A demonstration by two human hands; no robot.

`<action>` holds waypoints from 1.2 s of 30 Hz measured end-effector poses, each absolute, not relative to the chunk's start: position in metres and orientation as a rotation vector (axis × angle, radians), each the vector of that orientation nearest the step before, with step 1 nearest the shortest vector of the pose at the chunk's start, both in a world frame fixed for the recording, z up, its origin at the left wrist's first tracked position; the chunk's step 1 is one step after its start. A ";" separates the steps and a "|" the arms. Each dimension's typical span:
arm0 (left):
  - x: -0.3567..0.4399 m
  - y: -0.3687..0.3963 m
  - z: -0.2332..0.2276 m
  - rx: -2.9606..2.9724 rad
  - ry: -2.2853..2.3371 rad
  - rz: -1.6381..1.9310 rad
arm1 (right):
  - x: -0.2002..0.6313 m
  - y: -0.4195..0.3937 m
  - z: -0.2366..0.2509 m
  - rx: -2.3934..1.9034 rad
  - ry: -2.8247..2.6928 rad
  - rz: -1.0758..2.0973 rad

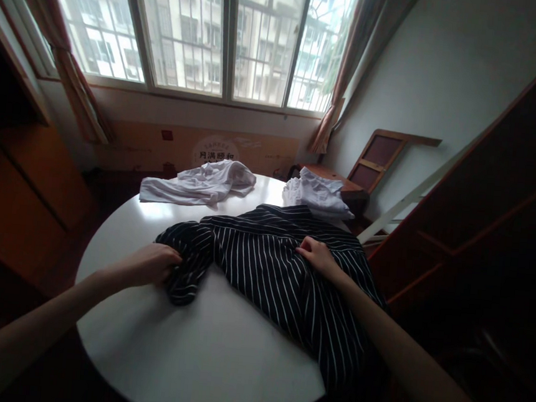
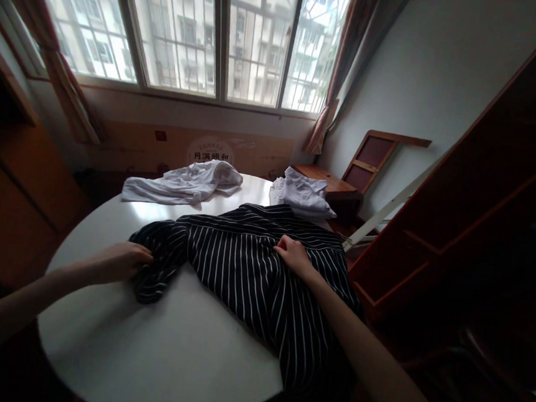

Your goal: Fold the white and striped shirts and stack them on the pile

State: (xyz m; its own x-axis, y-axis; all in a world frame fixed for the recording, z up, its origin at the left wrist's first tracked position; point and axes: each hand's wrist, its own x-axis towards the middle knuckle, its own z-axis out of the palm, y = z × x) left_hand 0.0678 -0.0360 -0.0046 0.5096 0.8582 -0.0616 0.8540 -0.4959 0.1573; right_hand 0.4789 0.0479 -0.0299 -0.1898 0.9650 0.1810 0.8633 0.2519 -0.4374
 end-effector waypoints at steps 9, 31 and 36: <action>0.011 -0.029 0.015 2.655 2.104 0.119 | 0.468 0.043 -0.029 -1.705 -2.086 0.320; 0.003 0.000 0.007 2.551 2.539 0.320 | 0.452 0.015 -0.009 -1.414 -1.992 0.487; -0.003 -0.016 0.002 2.202 2.753 0.350 | 0.477 0.000 0.005 -1.543 -2.050 0.436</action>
